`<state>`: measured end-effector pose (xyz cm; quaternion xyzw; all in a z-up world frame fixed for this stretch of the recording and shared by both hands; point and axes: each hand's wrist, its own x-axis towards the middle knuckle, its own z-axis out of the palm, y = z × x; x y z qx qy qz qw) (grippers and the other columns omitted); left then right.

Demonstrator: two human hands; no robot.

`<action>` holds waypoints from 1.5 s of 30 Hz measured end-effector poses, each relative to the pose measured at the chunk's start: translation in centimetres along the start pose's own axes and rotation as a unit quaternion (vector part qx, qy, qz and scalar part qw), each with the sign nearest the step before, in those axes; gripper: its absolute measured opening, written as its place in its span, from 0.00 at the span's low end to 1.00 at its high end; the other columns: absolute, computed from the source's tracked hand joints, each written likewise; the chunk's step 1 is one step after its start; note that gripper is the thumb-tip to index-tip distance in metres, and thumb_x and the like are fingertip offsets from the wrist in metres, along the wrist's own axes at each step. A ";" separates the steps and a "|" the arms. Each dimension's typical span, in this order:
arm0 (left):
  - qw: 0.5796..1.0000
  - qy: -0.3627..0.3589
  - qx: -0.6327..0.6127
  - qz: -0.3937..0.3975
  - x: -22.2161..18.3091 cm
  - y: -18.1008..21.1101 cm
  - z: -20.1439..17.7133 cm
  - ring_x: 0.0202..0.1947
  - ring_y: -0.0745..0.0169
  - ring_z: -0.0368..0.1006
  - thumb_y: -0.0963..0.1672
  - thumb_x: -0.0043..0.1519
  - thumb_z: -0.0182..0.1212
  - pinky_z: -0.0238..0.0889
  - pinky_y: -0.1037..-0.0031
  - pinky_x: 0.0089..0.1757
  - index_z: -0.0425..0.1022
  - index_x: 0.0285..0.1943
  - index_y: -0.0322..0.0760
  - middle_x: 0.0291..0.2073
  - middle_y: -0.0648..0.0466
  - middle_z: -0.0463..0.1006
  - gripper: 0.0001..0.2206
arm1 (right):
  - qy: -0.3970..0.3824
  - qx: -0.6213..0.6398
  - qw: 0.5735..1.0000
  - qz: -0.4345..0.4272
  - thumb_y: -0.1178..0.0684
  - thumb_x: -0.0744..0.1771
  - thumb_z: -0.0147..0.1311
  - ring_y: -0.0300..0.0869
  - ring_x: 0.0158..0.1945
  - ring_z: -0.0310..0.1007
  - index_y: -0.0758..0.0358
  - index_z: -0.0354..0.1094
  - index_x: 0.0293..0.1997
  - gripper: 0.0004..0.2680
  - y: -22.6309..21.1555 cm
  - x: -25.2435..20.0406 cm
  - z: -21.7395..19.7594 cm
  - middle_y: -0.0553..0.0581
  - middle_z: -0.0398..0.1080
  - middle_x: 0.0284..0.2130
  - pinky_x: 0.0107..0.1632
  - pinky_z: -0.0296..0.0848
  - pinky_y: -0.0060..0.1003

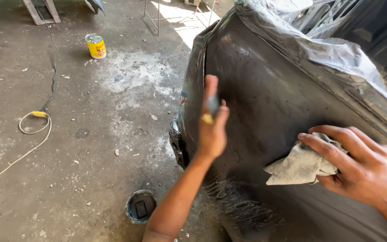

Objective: Sanding the body of a pickup truck with sandpaper and water.

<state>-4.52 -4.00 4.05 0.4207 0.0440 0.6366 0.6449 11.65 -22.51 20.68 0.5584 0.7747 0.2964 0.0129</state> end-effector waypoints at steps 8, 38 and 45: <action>0.791 -0.213 0.569 0.067 -1.3 -5.2 5.8 0.83 0.41 0.28 0.58 0.66 0.34 0.40 0.35 0.65 0.34 0.83 0.35 0.83 0.42 0.30 0.40 | 0.074 0.090 0.992 -0.051 0.56 0.51 0.64 0.48 0.42 0.79 0.61 0.72 0.55 0.26 1.4 -0.5 0.5 0.59 0.74 0.49 0.43 0.77 0.40; 0.803 -0.076 0.576 0.132 10.8 -2.8 2.2 0.82 0.41 0.31 0.55 0.70 0.40 0.31 0.49 0.69 0.38 0.83 0.32 0.82 0.40 0.36 0.37 | -0.085 -0.154 0.983 -0.053 0.24 0.56 0.51 0.42 0.69 0.64 0.42 0.61 0.69 0.35 0.8 0.3 1.1 0.46 0.59 0.70 0.71 0.62 0.55; 0.825 -0.090 0.523 0.191 2.5 -4.8 6.0 0.85 0.40 0.30 0.57 0.76 0.24 0.35 0.41 0.75 0.35 0.85 0.31 0.84 0.39 0.32 0.35 | 0.196 -0.288 0.935 -0.065 0.44 0.66 0.59 0.56 0.55 0.77 0.32 0.72 0.63 0.17 2.2 -1.6 1.2 0.57 0.71 0.60 0.40 0.72 0.35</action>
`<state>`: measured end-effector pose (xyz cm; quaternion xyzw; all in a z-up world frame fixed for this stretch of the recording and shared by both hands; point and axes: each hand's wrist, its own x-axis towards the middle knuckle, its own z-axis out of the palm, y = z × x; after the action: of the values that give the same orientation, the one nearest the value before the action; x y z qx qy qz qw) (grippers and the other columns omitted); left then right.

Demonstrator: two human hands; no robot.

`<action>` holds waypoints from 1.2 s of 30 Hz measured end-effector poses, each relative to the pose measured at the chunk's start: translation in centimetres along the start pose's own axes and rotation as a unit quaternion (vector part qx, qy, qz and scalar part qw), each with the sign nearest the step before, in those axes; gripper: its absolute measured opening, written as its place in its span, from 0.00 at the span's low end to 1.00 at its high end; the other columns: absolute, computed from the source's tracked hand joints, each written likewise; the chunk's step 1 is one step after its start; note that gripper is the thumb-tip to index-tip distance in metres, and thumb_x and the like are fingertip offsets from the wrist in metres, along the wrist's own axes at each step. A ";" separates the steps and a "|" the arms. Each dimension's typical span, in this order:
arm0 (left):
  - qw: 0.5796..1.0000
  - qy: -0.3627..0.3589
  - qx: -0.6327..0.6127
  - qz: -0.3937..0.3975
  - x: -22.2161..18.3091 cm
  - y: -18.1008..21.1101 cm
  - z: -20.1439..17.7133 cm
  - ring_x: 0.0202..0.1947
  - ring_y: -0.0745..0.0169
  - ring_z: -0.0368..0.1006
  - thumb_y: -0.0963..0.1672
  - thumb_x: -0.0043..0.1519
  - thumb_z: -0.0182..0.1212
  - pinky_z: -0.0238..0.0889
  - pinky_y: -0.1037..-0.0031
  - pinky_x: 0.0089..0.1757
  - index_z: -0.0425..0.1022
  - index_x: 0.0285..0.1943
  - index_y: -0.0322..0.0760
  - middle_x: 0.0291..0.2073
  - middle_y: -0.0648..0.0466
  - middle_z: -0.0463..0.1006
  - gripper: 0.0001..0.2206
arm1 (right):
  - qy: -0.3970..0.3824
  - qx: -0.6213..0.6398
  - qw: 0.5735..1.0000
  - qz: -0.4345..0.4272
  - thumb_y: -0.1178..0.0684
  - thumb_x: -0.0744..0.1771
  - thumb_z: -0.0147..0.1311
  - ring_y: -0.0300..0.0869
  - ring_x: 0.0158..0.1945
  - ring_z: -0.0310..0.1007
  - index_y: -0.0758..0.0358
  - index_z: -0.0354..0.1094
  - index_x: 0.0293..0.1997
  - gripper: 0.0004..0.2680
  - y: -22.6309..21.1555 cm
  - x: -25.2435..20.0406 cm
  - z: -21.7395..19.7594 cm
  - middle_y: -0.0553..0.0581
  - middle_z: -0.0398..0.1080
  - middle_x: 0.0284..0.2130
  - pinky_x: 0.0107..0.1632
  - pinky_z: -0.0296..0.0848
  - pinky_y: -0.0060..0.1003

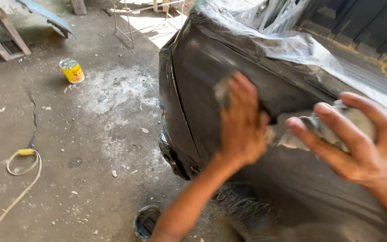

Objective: Sanding the body of a pickup truck with sandpaper and water.

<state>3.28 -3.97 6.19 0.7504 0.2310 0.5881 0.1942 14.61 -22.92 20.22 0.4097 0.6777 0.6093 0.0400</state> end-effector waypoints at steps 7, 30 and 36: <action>0.999 -0.025 0.004 0.047 4.9 -7.0 -2.3 0.85 0.44 0.32 0.60 0.75 0.24 0.34 0.49 0.75 0.38 0.85 0.40 0.84 0.45 0.33 0.35 | -0.226 0.035 0.972 0.052 0.40 0.56 0.59 0.46 0.62 0.69 0.37 0.77 0.53 0.20 0.4 4.1 -2.8 0.47 0.70 0.58 0.57 0.76 0.46; 0.981 -0.105 0.107 0.119 -1.8 -1.4 1.0 0.86 0.46 0.34 0.60 0.72 0.35 0.31 0.43 0.79 0.41 0.85 0.35 0.84 0.46 0.38 0.38 | -0.025 0.219 0.968 0.123 0.62 0.57 0.70 0.57 0.57 0.72 0.61 0.75 0.36 0.10 1.1 3.8 -2.6 0.60 0.71 0.49 0.54 0.74 0.49; 0.999 0.006 0.014 -0.040 5.2 -3.4 -1.9 0.84 0.40 0.33 0.61 0.72 0.27 0.32 0.40 0.72 0.34 0.86 0.37 0.84 0.42 0.36 0.38 | -0.026 0.212 0.971 0.111 0.60 0.55 0.71 0.56 0.54 0.74 0.60 0.76 0.34 0.10 1.0 3.4 -2.5 0.58 0.72 0.47 0.51 0.74 0.49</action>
<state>2.10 1.82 8.81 0.7395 0.2706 0.5811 0.2054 11.47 -22.89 23.25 0.4969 0.7406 0.4415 -0.0982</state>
